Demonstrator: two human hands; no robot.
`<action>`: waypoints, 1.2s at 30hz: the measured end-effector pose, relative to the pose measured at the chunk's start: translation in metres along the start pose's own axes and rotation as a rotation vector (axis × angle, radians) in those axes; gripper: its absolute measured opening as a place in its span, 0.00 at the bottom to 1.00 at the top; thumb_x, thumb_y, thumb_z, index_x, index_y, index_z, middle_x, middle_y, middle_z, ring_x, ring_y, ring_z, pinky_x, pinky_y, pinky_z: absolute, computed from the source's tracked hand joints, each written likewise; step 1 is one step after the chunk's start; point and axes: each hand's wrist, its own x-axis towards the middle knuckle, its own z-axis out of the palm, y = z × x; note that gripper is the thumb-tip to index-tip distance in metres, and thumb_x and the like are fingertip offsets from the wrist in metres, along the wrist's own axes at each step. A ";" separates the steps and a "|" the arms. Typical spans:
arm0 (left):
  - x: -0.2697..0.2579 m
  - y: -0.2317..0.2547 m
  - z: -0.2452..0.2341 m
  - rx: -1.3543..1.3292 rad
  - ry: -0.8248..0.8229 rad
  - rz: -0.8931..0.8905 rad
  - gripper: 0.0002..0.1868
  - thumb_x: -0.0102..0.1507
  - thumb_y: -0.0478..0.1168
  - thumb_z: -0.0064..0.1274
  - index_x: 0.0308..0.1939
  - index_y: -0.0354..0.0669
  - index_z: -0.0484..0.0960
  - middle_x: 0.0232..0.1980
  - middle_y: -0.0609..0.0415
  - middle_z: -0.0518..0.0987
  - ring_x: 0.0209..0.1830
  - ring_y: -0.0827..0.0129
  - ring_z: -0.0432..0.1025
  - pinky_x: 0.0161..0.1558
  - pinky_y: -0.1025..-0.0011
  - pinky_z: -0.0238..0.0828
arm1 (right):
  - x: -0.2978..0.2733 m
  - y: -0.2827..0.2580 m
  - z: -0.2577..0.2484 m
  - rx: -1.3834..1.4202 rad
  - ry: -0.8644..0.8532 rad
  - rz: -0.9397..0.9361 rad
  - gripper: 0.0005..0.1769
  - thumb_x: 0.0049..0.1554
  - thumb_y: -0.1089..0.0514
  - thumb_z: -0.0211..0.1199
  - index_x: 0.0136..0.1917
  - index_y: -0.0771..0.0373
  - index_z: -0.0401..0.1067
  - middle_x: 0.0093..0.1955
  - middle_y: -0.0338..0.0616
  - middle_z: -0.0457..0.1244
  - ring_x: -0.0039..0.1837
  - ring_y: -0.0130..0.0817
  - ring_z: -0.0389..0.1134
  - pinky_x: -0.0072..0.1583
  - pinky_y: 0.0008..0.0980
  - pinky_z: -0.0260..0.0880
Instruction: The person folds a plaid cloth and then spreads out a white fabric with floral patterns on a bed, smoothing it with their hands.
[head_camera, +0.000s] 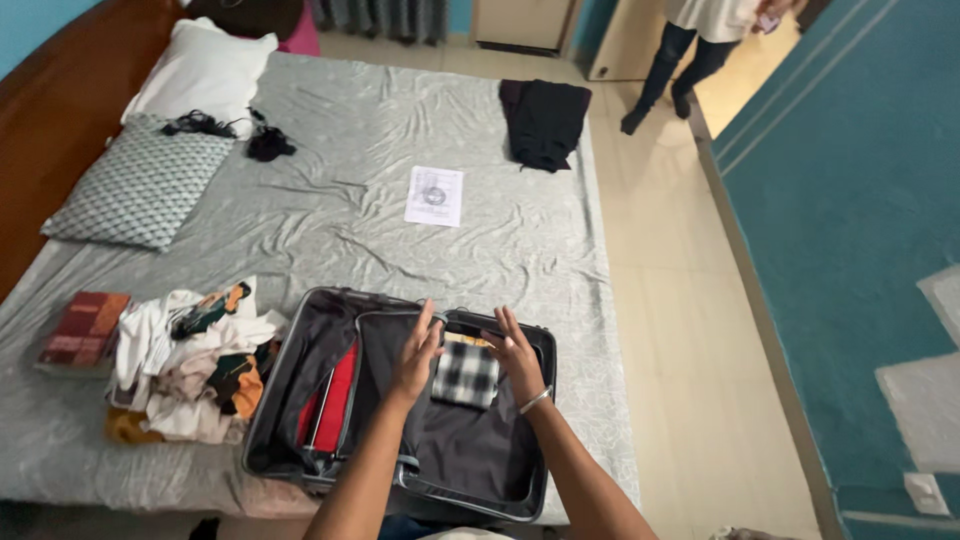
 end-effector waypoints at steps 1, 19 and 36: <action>-0.004 0.004 -0.002 0.006 0.017 0.022 0.41 0.70 0.58 0.41 0.82 0.46 0.48 0.85 0.52 0.50 0.79 0.64 0.55 0.60 0.70 0.68 | 0.002 -0.002 0.005 0.007 -0.015 0.012 0.44 0.64 0.42 0.51 0.85 0.57 0.40 0.86 0.43 0.44 0.77 0.45 0.61 0.71 0.42 0.61; -0.071 0.074 -0.041 -0.003 0.268 0.079 0.44 0.67 0.63 0.42 0.81 0.48 0.50 0.83 0.51 0.53 0.78 0.58 0.58 0.59 0.69 0.69 | 0.033 0.004 0.082 0.012 -0.297 0.095 0.48 0.62 0.34 0.51 0.85 0.55 0.39 0.86 0.44 0.43 0.78 0.46 0.58 0.75 0.48 0.55; -0.147 0.087 -0.157 0.001 0.349 0.242 0.42 0.70 0.58 0.45 0.81 0.39 0.52 0.82 0.44 0.57 0.74 0.57 0.64 0.62 0.70 0.66 | 0.020 0.049 0.232 0.170 -0.477 0.089 0.47 0.62 0.38 0.53 0.85 0.60 0.42 0.85 0.50 0.46 0.72 0.47 0.63 0.72 0.47 0.60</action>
